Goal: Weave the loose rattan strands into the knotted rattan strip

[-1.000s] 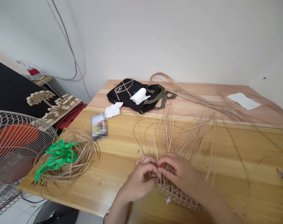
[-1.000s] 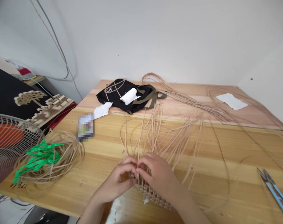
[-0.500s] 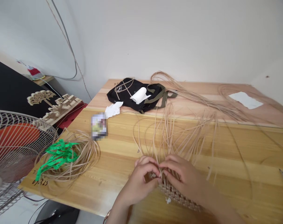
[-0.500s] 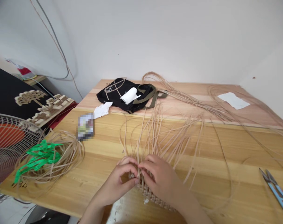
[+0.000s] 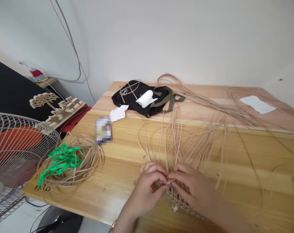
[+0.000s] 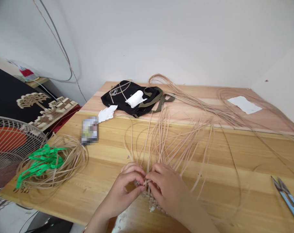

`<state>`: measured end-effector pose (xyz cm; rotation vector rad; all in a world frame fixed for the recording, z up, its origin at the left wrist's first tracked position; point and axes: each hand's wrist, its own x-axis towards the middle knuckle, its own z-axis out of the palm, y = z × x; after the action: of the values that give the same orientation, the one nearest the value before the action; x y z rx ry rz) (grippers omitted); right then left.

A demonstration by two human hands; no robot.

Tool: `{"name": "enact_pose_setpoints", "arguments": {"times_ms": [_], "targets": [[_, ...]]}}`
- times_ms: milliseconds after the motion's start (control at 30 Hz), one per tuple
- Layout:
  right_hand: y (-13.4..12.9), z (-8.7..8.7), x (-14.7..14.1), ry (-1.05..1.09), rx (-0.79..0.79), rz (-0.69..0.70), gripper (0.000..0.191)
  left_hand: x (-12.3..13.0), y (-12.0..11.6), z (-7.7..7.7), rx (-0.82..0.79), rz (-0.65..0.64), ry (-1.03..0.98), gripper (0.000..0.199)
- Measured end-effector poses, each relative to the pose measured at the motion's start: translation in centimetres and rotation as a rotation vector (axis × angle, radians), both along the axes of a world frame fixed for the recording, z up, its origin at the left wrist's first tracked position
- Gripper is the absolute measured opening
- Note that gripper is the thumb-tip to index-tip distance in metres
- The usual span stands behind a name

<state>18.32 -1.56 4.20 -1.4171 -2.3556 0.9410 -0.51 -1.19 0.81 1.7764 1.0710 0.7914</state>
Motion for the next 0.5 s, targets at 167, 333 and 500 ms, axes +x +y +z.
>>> {"name": "enact_pose_setpoints", "arguments": {"times_ms": [167,333,500], "targets": [[-0.07,-0.22,-0.08,0.063,-0.038,-0.044,0.022,-0.01,-0.08,-0.28,0.060,0.005,-0.029,0.014],[-0.27,0.02,-0.18,0.109,-0.107,-0.081,0.018,0.12,-0.05,-0.10,0.089,0.002,-0.028,0.016],[-0.28,0.32,-0.28,0.137,-0.190,-0.119,0.019,0.06,-0.09,-0.02,0.106,-0.007,-0.007,0.016]]}}
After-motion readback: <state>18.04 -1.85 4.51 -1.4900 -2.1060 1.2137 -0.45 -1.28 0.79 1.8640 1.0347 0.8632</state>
